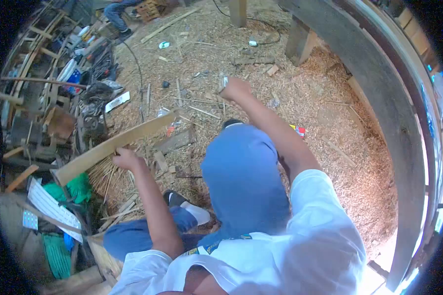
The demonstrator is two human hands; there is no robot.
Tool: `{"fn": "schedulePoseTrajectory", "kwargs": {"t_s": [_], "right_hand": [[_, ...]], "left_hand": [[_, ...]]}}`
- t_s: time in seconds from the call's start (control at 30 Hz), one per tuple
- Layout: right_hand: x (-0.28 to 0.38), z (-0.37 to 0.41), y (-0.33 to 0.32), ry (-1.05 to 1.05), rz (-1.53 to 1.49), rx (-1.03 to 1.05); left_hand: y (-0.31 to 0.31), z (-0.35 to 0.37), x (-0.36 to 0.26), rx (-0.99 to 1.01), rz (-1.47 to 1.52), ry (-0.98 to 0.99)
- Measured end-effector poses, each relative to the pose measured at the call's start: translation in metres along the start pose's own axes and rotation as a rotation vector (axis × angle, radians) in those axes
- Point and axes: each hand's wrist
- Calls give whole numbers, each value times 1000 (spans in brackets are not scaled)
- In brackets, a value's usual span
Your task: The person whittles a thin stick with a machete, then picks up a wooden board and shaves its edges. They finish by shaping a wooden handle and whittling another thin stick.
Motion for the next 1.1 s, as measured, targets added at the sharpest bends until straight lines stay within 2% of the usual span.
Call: {"fn": "schedulePoseTrajectory", "kwargs": {"t_s": [0.1, 0.2, 0.37, 0.5, 0.6, 0.7, 0.73, 0.8, 0.87, 0.9, 0.97, 1.0, 1.07, 1.1], "right_hand": [[-9, 43, -1, -26, -321, -187], [-27, 59, -14, 159, -476, -27], [-23, 141, -101, -50, -780, 6], [-7, 220, -177, -228, -888, -16], [8, 260, -195, -352, -1158, 14], [32, 272, -166, -405, -1295, -103], [43, 285, -146, -336, -1346, -117], [57, 291, -95, -404, -1379, 60], [68, 304, -63, -206, -1496, 484], [72, 299, -31, -104, -1575, 524], [76, 295, 6, 81, -1476, 473], [76, 295, 19, 134, -1509, 501], [77, 296, 38, 246, -1587, 540], [78, 298, 46, 197, -1543, 479]], "left_hand": [[4, 2, -48, 6, 269, 86], [-13, 0, -95, 197, 217, 127], [-46, -7, -114, 452, 166, 177], [-78, 18, -145, 415, 217, 176], [-106, 36, -148, 363, 236, 114], [-126, 49, -134, 275, 244, 41], [-133, 53, -125, 256, 238, 24], [-132, 56, -113, 222, 227, 0], [-139, 63, -99, 201, 192, -31], [-143, 62, -88, 230, 115, -2], [-137, 57, -66, 288, -33, 44], [-130, 58, -63, 261, 85, -15], [-122, 59, -66, 276, 105, -29], [-120, 62, -65, 286, 110, -44]]}}
Point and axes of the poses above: each hand's wrist, its own z-axis away from the middle knuckle, its own y-axis out of the palm, x = y × z, and after that the axes turned 12 degrees about y, right-handed
